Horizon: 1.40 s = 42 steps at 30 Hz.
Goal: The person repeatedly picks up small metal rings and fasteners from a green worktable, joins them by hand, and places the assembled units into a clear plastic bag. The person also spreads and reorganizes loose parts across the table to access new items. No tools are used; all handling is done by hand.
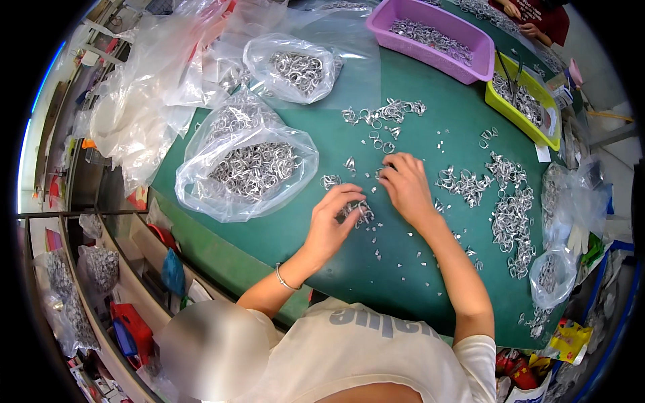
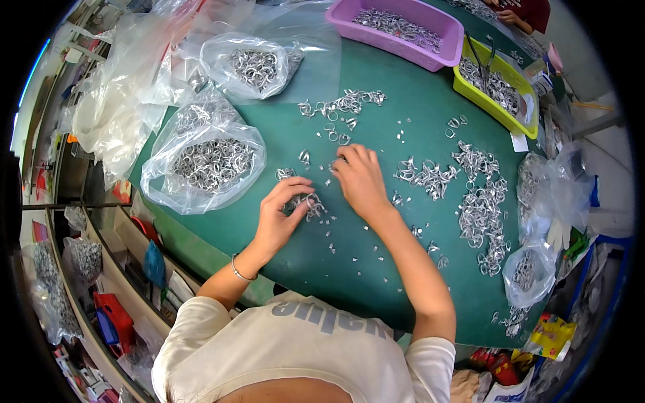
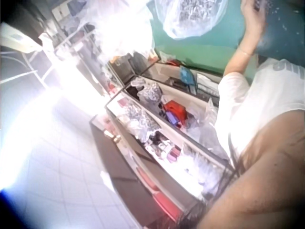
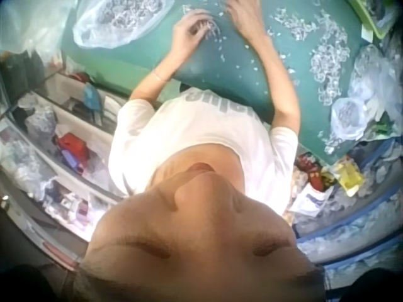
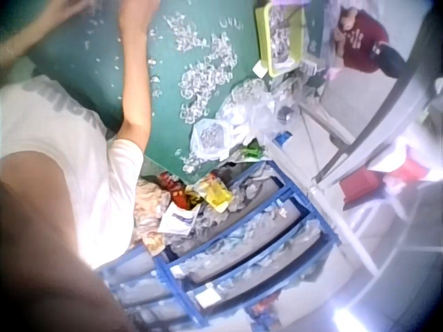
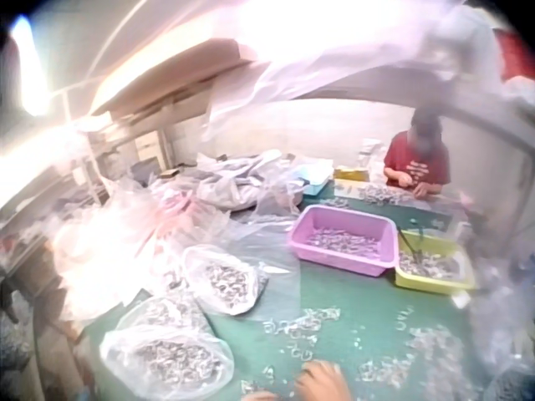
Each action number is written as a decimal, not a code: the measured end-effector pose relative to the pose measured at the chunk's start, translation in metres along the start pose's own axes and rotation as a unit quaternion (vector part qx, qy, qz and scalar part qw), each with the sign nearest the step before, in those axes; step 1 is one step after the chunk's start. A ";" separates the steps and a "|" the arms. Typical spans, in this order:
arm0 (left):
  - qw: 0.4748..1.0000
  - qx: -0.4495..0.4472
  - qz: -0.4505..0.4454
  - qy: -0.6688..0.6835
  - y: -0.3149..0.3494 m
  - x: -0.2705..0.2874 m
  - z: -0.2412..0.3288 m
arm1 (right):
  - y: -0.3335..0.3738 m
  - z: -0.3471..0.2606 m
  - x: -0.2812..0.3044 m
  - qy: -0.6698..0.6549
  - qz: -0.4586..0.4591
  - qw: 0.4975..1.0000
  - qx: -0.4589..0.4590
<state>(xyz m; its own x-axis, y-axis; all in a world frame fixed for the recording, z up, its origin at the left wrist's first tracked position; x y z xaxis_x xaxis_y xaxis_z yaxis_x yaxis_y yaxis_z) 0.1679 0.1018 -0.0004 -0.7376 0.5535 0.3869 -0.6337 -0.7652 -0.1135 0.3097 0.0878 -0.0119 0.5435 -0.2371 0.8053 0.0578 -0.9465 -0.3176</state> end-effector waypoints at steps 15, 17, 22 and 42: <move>0.958 -0.017 -0.040 -0.282 0.006 -0.005 -0.013 | 0.081 0.024 0.023 -0.606 0.022 0.754 -0.251; 0.967 -0.058 -0.031 -0.245 0.005 -0.004 -0.007 | 0.086 0.021 0.029 -0.640 0.033 0.731 -0.236; 0.980 -0.101 -0.049 -0.165 0.000 -0.012 0.005 | 0.098 0.020 0.045 -0.683 0.079 0.685 -0.243; 0.917 0.074 -0.180 0.347 0.003 -0.055 0.053 | 0.081 -0.038 0.084 -0.442 0.149 0.877 -0.117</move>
<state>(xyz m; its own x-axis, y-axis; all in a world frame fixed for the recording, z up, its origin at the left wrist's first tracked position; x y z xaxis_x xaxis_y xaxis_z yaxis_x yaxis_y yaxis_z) 0.2186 0.0517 0.0262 -0.4898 0.8160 -0.3071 -0.8649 -0.4992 0.0529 0.3280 -0.0168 0.0490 0.9481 -0.3164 -0.0322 -0.3140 -0.9151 -0.2528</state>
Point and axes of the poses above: each hand's wrist, its own y-axis away from the middle knuckle, its own x-axis out of the back of the hand, z = x × y, the point moved 9 cm from there along -y, towards the middle knuckle, and after that the axes turned 6 degrees about -z, right-handed, at the moved point
